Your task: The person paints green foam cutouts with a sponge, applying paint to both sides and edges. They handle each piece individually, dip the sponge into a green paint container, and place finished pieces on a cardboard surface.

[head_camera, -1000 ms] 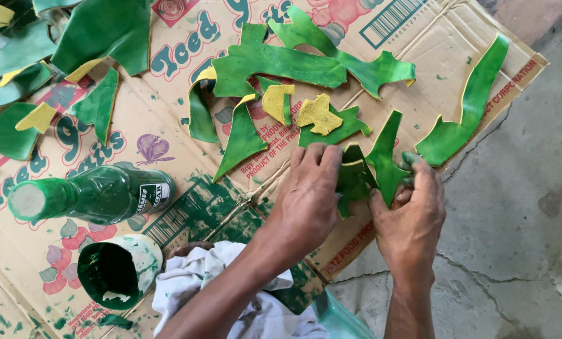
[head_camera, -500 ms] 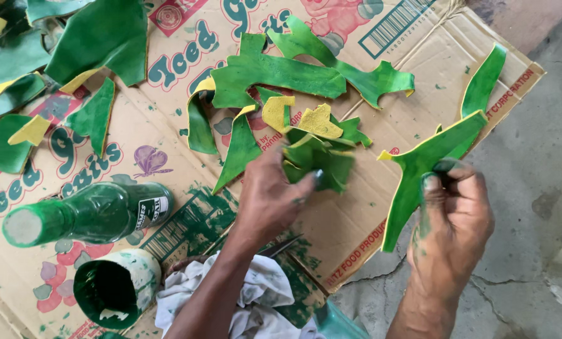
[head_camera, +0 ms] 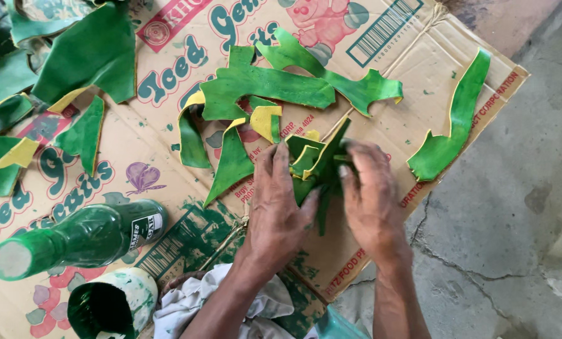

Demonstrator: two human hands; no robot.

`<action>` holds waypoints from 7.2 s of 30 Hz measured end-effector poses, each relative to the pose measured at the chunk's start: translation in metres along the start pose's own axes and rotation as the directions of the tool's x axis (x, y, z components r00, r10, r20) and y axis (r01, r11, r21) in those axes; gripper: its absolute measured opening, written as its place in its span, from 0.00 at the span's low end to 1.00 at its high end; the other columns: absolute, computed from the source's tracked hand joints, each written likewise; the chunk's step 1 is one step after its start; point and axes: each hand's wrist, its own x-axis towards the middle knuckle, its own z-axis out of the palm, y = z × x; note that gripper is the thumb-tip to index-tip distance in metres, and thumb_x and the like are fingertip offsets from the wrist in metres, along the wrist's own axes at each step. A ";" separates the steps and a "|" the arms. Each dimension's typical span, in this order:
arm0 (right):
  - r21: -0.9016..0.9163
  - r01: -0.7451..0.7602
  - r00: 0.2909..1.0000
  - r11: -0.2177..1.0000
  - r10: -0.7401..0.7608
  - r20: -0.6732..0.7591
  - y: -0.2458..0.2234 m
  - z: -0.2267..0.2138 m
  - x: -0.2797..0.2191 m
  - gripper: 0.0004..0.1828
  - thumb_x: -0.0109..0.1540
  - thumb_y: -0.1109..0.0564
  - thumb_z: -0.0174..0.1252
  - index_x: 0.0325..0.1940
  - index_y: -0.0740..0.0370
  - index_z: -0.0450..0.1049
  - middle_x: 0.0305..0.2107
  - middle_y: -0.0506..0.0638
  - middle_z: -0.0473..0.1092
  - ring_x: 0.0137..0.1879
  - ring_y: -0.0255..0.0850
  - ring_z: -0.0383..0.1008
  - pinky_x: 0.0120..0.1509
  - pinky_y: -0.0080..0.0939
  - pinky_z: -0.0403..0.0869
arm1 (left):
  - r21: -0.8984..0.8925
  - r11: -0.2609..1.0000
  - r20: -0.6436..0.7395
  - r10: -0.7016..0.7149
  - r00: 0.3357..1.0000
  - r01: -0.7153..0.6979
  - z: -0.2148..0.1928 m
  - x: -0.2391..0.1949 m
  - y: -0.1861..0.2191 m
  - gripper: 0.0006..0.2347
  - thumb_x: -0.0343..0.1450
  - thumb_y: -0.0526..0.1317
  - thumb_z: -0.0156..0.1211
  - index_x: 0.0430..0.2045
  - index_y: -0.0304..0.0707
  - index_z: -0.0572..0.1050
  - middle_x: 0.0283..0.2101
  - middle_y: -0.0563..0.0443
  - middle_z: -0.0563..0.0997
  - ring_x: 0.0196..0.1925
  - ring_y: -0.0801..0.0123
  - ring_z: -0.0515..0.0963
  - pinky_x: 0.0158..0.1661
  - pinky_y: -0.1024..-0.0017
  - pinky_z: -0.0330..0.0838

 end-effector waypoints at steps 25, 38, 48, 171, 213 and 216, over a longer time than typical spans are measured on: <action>0.164 0.263 0.960 0.951 -0.275 0.052 -0.013 -0.004 -0.056 0.10 0.69 0.55 0.56 0.51 0.61 0.76 0.48 0.58 0.79 0.50 0.46 0.84 0.51 0.41 0.79 | -0.362 0.786 0.227 -0.447 0.865 0.501 -0.022 0.017 0.011 0.22 0.65 0.44 0.63 0.51 0.30 0.77 0.42 0.44 0.88 0.42 0.64 0.86 0.45 0.70 0.79; 0.362 0.067 0.986 0.930 -0.006 -0.168 -0.051 0.001 -0.001 0.09 0.72 0.56 0.56 0.50 0.66 0.73 0.38 0.52 0.73 0.41 0.39 0.76 0.49 0.41 0.78 | -0.367 0.807 0.019 -0.490 0.871 0.462 -0.086 -0.023 0.039 0.20 0.67 0.39 0.64 0.52 0.28 0.73 0.39 0.45 0.87 0.38 0.69 0.85 0.41 0.73 0.78; 0.050 0.544 0.705 0.838 -0.489 0.514 -0.070 0.058 0.022 0.31 0.51 0.72 0.53 0.58 0.57 0.75 0.66 0.54 0.65 0.74 0.57 0.55 0.77 0.55 0.54 | -0.518 0.626 0.038 -0.664 0.746 0.583 -0.108 -0.075 0.011 0.15 0.67 0.33 0.60 0.48 0.30 0.74 0.35 0.51 0.85 0.31 0.77 0.81 0.32 0.75 0.78; 0.360 -0.125 0.987 0.924 0.078 0.143 -0.085 -0.001 -0.083 0.11 0.59 0.71 0.63 0.45 0.70 0.79 0.47 0.49 0.72 0.43 0.30 0.72 0.40 0.28 0.69 | -0.677 0.717 -0.066 -0.284 0.957 0.166 -0.099 -0.093 0.027 0.23 0.67 0.34 0.62 0.58 0.30 0.66 0.47 0.41 0.84 0.47 0.64 0.85 0.48 0.69 0.80; 0.499 0.569 0.166 0.654 -0.686 0.709 -0.347 0.246 -0.360 0.33 0.65 0.53 0.64 0.73 0.58 0.63 0.74 0.63 0.55 0.79 0.61 0.50 0.81 0.57 0.52 | 0.058 0.539 -0.853 -0.410 0.322 0.841 -0.354 -0.480 -0.047 0.48 0.57 0.39 0.80 0.67 0.26 0.49 0.65 0.25 0.60 0.66 0.34 0.64 0.62 0.47 0.58; 0.510 0.535 0.179 0.674 -0.680 0.711 -0.336 0.247 -0.373 0.38 0.63 0.54 0.62 0.77 0.59 0.58 0.76 0.62 0.55 0.82 0.60 0.49 0.85 0.56 0.51 | 0.275 0.496 -0.898 -0.172 0.404 0.823 -0.346 -0.489 -0.040 0.44 0.58 0.39 0.78 0.65 0.25 0.52 0.66 0.23 0.57 0.68 0.32 0.61 0.64 0.45 0.55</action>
